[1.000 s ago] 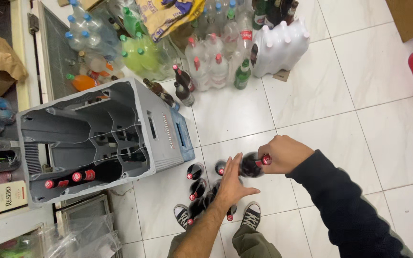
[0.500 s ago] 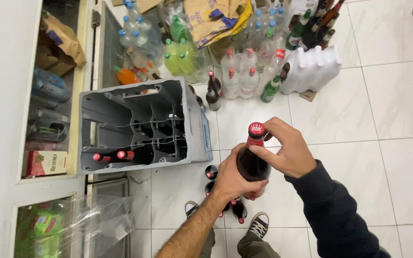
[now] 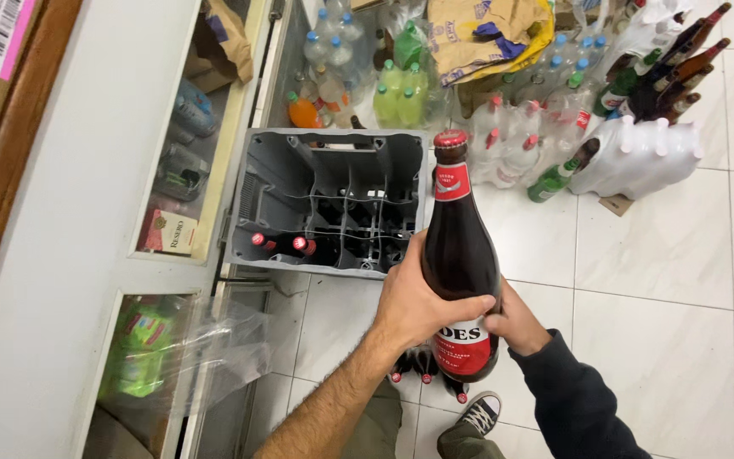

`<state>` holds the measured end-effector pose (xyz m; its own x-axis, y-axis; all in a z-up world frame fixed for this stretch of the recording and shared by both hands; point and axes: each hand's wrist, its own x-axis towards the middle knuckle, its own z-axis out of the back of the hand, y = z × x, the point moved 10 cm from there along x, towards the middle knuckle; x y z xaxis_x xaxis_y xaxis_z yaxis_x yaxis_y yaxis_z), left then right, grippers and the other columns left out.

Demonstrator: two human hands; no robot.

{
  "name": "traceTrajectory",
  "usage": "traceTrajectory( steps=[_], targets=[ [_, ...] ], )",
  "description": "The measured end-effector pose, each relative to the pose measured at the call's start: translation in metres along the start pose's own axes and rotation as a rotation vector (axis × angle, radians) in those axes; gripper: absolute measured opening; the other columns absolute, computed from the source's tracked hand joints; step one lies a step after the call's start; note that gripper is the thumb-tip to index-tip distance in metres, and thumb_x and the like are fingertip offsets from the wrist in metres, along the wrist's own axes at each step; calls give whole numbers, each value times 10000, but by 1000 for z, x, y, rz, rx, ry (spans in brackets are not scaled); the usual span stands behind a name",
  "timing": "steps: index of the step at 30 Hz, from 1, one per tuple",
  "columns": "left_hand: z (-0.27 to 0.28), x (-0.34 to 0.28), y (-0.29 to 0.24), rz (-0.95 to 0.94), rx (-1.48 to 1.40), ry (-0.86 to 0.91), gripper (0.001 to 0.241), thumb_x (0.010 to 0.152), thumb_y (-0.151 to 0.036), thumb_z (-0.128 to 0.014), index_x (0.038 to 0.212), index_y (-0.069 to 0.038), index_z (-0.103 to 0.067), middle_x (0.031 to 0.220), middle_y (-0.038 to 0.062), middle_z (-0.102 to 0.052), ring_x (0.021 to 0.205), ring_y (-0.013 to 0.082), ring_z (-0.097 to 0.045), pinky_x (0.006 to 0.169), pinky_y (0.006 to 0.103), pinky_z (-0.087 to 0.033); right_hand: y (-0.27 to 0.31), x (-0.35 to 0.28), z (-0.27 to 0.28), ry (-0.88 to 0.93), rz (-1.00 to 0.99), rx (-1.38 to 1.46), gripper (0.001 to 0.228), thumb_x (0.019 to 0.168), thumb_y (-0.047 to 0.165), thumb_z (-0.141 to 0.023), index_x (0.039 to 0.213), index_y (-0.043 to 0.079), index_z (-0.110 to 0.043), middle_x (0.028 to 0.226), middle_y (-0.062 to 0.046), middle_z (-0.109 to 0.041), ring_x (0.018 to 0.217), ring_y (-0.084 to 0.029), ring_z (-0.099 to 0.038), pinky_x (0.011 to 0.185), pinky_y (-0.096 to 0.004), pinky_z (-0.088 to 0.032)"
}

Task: The person picks up glass beer bottles from the floor by hand and places them into the slots of a plastic crate.

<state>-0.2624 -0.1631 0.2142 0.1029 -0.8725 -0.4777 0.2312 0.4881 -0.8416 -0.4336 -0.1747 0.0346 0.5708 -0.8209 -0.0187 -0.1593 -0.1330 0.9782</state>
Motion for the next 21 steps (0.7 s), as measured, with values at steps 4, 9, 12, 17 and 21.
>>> traceTrajectory(
  steps=[4,9,12,17,21],
  targets=[
    [49,-2,-7,-9,22,-29,1179,487,-557,-935,1542,-222,-529,1328,222,-776,1308,476,-713,1097,596,-590,6,34,-33,1,18,2,1242,642,577,-971,1642,43,-464,1524,-211,-675,1357,-304,-610,1138,-585,-504],
    [144,4,-37,-187,10,-154,779,733,-609,-868,1350,-178,-665,1268,223,-793,1282,467,-730,1100,600,-586,45,104,-90,49,163,-61,1062,611,357,-1048,1523,32,-610,1371,-157,-764,1227,-222,-680,1089,-480,-549],
    [206,13,-38,-437,-107,-236,397,1013,-433,-782,1309,-171,-750,1189,95,-846,1172,209,-781,1010,438,-650,68,138,-142,87,222,-79,1215,586,357,-1072,1622,42,-522,1441,-178,-733,1295,-273,-692,1113,-489,-547],
    [247,0,-44,-531,-15,-267,361,992,-339,-837,1266,-112,-773,1099,120,-851,1066,222,-816,894,415,-701,56,183,-170,147,292,-180,1244,619,362,-1075,1669,79,-471,1569,-178,-636,1400,-350,-621,1173,-578,-492],
    [246,8,-30,-690,121,-362,359,962,-312,-885,1230,-100,-776,1025,127,-832,1032,344,-833,855,455,-697,68,205,-170,208,218,-215,1252,594,226,-1101,1670,75,-479,1547,-156,-661,1381,-308,-654,1155,-532,-518]
  ],
)
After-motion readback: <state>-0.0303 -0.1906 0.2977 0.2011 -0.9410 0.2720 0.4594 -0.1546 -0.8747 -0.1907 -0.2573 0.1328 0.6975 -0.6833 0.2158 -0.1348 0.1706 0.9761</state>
